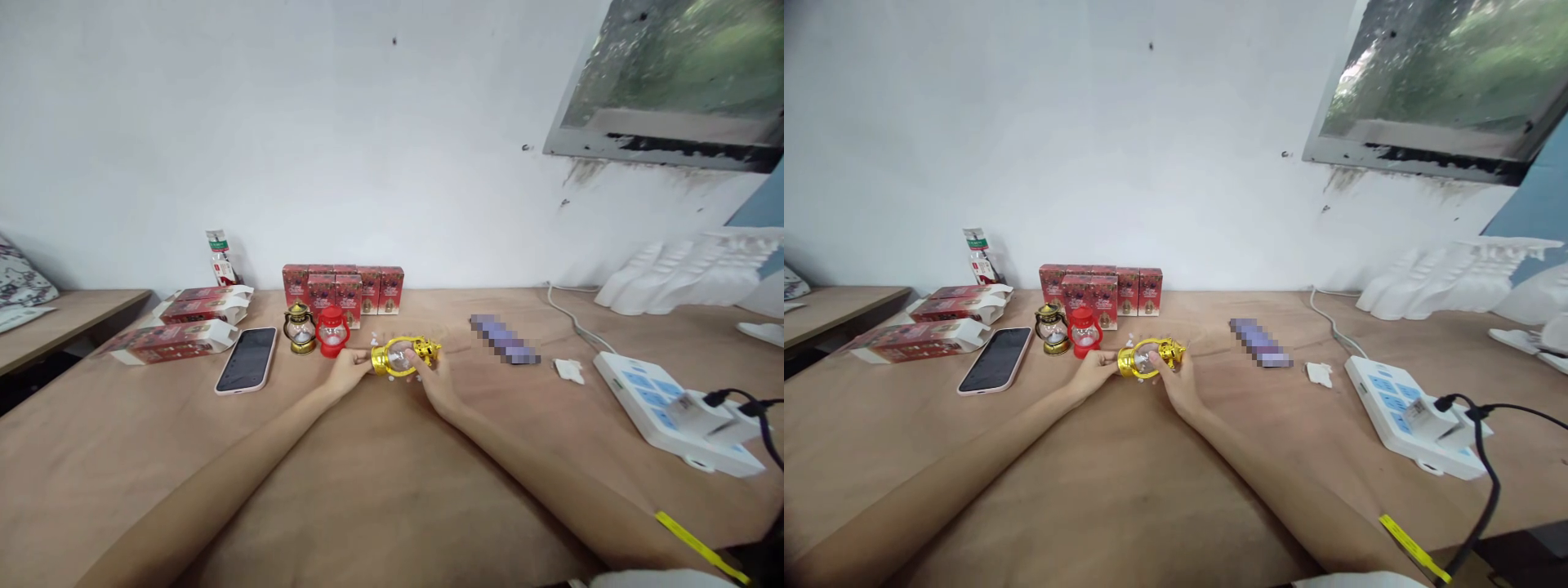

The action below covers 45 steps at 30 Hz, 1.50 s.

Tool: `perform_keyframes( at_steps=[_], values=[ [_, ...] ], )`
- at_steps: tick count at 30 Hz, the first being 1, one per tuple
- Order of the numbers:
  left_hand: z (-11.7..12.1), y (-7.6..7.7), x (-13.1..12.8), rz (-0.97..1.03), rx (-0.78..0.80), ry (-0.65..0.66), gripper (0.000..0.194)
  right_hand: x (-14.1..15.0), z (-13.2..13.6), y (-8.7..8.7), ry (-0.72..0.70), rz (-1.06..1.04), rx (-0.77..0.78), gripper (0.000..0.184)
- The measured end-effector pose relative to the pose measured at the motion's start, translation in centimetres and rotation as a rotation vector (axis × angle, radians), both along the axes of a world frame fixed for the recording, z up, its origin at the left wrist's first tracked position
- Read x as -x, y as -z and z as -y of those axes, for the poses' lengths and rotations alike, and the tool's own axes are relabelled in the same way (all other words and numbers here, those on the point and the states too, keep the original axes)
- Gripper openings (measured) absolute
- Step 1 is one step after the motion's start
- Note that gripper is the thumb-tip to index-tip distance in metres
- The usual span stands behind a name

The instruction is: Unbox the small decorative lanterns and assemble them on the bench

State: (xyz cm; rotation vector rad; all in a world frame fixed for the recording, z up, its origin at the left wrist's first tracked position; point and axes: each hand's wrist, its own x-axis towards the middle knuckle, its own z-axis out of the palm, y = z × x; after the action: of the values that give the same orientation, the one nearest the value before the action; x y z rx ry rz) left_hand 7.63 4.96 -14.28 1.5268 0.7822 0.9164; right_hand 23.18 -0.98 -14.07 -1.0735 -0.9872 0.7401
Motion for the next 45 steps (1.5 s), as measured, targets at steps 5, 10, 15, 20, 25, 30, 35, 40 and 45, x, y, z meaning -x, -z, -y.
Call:
perform_keyframes(
  at_steps=[5, 10, 15, 20, 25, 30, 35, 40, 45],
  values=[
    [-0.15, 0.51, -0.04, -0.017, -0.01, -0.038, 0.028, -0.01, 0.04, 0.12, 0.005, 0.011, 0.0, 0.046],
    [-0.45, 0.55, 0.12, -0.019, -0.004, -0.039, 0.022, -0.11, -0.04, 0.26, -0.016, 0.015, -0.014, 0.046],
    [-0.66, 0.17, 0.17, -0.009, 0.021, -0.02, 0.012, -0.38, -0.27, 0.34, 0.002, -0.037, 0.007, 0.046],
    [-0.79, 0.16, 0.15, 0.001, 0.039, -0.03, 0.006, -0.52, -0.32, 0.55, -0.036, -0.055, -0.006, 0.048],
    [-0.75, 0.33, 0.16, -0.004, 0.04, -0.033, 0.008, -0.47, -0.17, 0.48, -0.049, -0.055, -0.007, 0.048],
    [-0.67, 0.11, 0.21, -0.031, 0.035, -0.004, 0.011, -0.26, 0.11, 0.04, -0.022, -0.011, -0.004, 0.048],
    [-0.37, -0.24, 0.26, -0.041, 0.019, 0.017, 0.016, -0.11, 0.38, -0.05, -0.007, 0.023, -0.007, 0.047],
    [-0.04, -0.07, 0.22, -0.045, 0.004, 0.029, 0.021, -0.18, 0.4, 0.13, -0.029, 0.034, -0.033, 0.045],
    [-0.1, 0.08, 0.27, -0.054, -0.016, 0.031, 0.023, -0.18, 0.4, 0.13, -0.032, 0.03, -0.031, 0.045]
  ],
)
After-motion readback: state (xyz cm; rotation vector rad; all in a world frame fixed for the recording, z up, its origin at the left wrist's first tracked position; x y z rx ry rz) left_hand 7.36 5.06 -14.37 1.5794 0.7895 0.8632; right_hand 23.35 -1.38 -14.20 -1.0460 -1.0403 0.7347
